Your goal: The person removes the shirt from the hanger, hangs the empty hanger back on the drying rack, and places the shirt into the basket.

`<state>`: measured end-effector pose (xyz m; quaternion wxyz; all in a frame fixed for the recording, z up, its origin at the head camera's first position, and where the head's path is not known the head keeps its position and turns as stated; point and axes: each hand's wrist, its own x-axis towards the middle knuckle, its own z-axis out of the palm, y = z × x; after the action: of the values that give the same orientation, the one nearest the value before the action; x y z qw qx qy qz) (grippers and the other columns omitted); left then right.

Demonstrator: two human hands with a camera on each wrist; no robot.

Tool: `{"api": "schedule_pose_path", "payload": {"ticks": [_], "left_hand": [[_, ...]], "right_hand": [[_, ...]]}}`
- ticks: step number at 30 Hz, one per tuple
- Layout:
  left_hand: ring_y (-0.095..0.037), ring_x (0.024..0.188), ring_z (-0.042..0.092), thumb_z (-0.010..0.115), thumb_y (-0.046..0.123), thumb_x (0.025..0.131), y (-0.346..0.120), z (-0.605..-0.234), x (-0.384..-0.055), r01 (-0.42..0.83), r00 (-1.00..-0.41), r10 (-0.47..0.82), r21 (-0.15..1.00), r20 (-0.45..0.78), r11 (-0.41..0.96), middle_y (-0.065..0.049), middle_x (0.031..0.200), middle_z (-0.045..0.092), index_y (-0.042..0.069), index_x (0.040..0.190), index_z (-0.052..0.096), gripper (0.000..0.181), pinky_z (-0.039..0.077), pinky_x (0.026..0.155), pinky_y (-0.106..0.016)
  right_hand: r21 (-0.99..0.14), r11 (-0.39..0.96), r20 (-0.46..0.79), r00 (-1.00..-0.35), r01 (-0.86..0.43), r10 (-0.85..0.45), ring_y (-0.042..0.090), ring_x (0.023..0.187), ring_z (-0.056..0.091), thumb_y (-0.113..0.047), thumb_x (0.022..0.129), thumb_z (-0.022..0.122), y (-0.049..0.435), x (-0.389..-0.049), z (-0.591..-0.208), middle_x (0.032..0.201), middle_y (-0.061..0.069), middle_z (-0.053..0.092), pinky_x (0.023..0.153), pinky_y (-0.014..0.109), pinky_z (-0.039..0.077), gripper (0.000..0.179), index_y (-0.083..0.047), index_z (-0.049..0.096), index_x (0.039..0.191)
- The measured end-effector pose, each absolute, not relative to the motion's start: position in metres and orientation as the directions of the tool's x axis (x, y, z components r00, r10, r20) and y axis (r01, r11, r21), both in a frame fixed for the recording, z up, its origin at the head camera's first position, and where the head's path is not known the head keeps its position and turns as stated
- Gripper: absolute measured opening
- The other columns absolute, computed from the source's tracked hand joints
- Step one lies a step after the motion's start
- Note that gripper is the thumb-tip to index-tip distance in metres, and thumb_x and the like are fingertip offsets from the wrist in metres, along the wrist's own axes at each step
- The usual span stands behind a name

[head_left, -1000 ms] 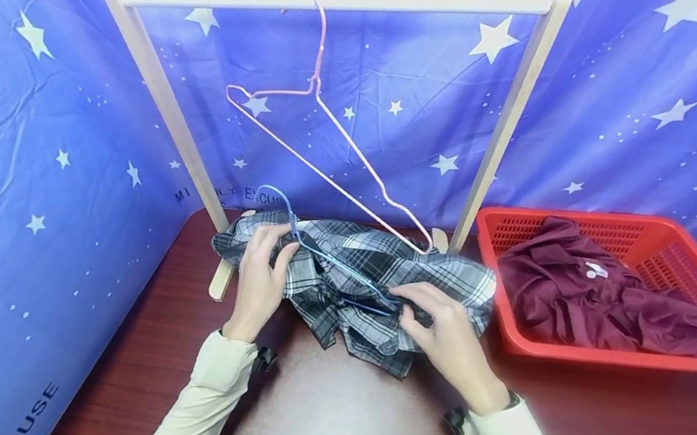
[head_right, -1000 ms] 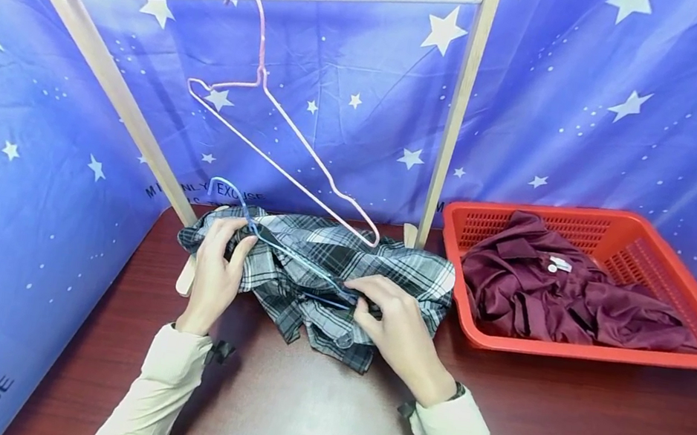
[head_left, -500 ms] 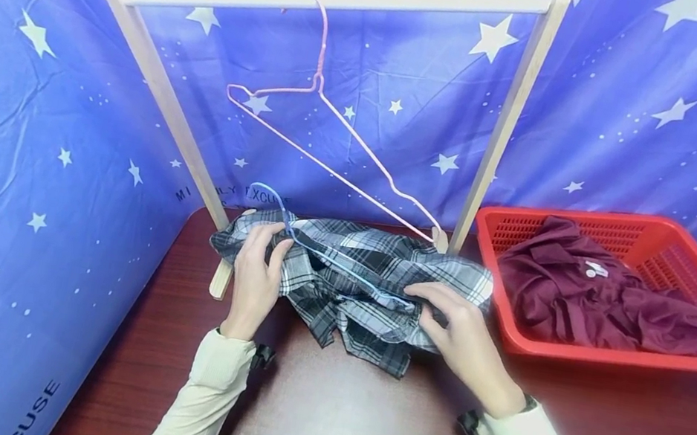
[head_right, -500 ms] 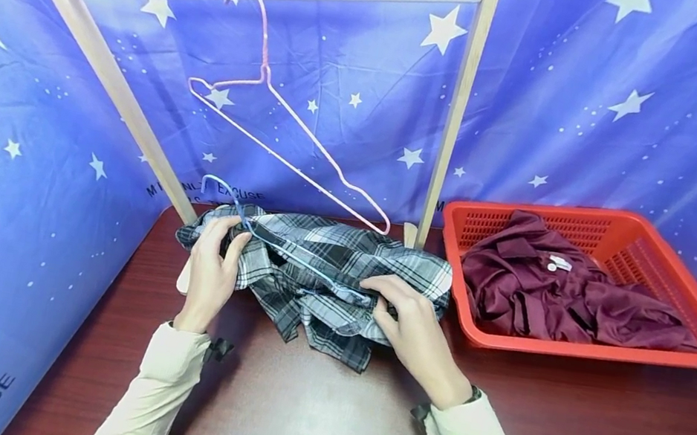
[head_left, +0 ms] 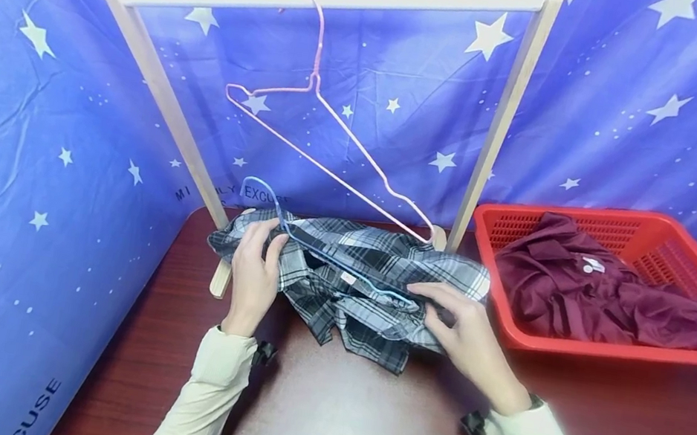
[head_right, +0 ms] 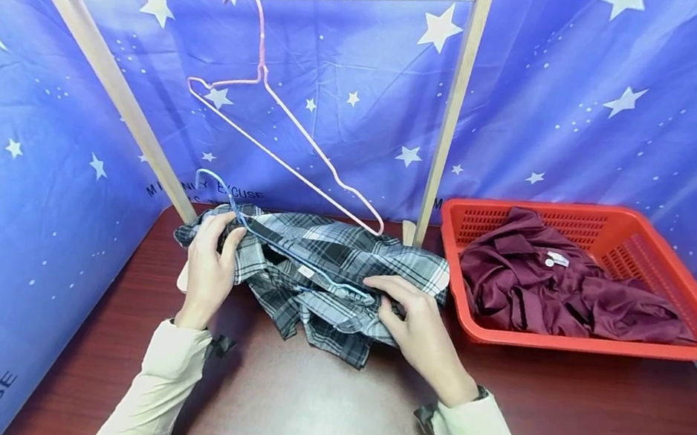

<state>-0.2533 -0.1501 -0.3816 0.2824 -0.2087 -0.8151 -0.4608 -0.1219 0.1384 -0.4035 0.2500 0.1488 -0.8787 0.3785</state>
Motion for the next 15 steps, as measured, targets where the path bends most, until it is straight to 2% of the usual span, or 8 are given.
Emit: {"api": "schedule_pose_path", "payload": {"ticks": [2, 6, 9, 10, 12, 15], "left_hand": [[-0.032, 0.109, 0.061, 0.058, 0.018, 0.1, -0.148, -0.383, -0.253, 0.596, -0.754, 0.08, 0.628, 0.652, 0.5, -0.017, 0.115, 0.063, 0.001, 0.122, 0.065, 0.028, 0.046, 0.095, -0.045], [-0.033, 0.108, 0.058, 0.056, 0.017, 0.1, -0.146, -0.386, -0.253, 0.593, -0.753, 0.077, 0.622, 0.653, 0.511, -0.017, 0.113, 0.063, 0.001, 0.122, 0.064, 0.028, 0.045, 0.094, -0.046], [-0.034, 0.107, 0.057, 0.056, 0.017, 0.101, -0.145, -0.387, -0.253, 0.584, -0.757, 0.07, 0.624, 0.65, 0.519, -0.017, 0.111, 0.063, 0.001, 0.122, 0.064, 0.028, 0.044, 0.093, -0.047], [-0.034, 0.106, 0.057, 0.056, 0.017, 0.101, -0.145, -0.387, -0.253, 0.58, -0.758, 0.067, 0.626, 0.648, 0.521, -0.017, 0.111, 0.063, 0.001, 0.122, 0.064, 0.028, 0.044, 0.093, -0.047], [-0.035, 0.106, 0.057, 0.056, 0.017, 0.1, -0.145, -0.386, -0.252, 0.567, -0.763, 0.05, 0.63, 0.644, 0.53, -0.018, 0.108, 0.063, 0.002, 0.122, 0.065, 0.028, 0.044, 0.091, -0.049], [-0.037, 0.105, 0.056, 0.057, 0.017, 0.1, -0.146, -0.383, -0.252, 0.551, -0.764, 0.019, 0.637, 0.645, 0.539, -0.018, 0.104, 0.065, 0.002, 0.122, 0.066, 0.028, 0.043, 0.09, -0.05]], "right_hand": [[-0.605, 0.659, 0.549, -0.834, -0.446, -0.06, 0.005, 0.095, 0.061, 0.01, 0.084, 0.06, 0.139, -0.123, -0.406, 0.117, 0.0, 0.071, 0.079, 0.009, 0.046, 0.045, -0.016, 0.071, 0.12], [-0.657, 0.62, 0.532, -0.847, -0.429, -0.022, 0.003, 0.072, 0.054, 0.012, 0.086, 0.06, 0.138, -0.126, -0.411, 0.116, 0.002, 0.071, 0.061, 0.014, 0.045, 0.044, -0.014, 0.071, 0.119], [-0.697, 0.579, 0.518, -0.855, -0.423, -0.001, 0.005, 0.068, 0.051, 0.013, 0.087, 0.059, 0.137, -0.128, -0.416, 0.116, 0.003, 0.072, 0.055, 0.017, 0.044, 0.043, -0.013, 0.071, 0.119], [-0.704, 0.567, 0.52, -0.854, -0.428, 0.001, 0.006, 0.072, 0.053, 0.013, 0.087, 0.059, 0.136, -0.129, -0.418, 0.116, 0.004, 0.072, 0.055, 0.018, 0.044, 0.042, -0.012, 0.071, 0.119], [-0.708, 0.544, 0.529, -0.848, -0.45, -0.012, 0.006, 0.084, 0.059, 0.014, 0.088, 0.059, 0.136, -0.129, -0.419, 0.118, 0.004, 0.071, 0.064, 0.015, 0.047, 0.043, -0.012, 0.071, 0.12], [-0.699, 0.523, 0.552, -0.833, -0.488, -0.039, 0.006, 0.107, 0.062, 0.013, 0.089, 0.059, 0.136, -0.129, -0.418, 0.12, 0.004, 0.071, 0.084, 0.013, 0.048, 0.043, -0.012, 0.07, 0.122]]}}
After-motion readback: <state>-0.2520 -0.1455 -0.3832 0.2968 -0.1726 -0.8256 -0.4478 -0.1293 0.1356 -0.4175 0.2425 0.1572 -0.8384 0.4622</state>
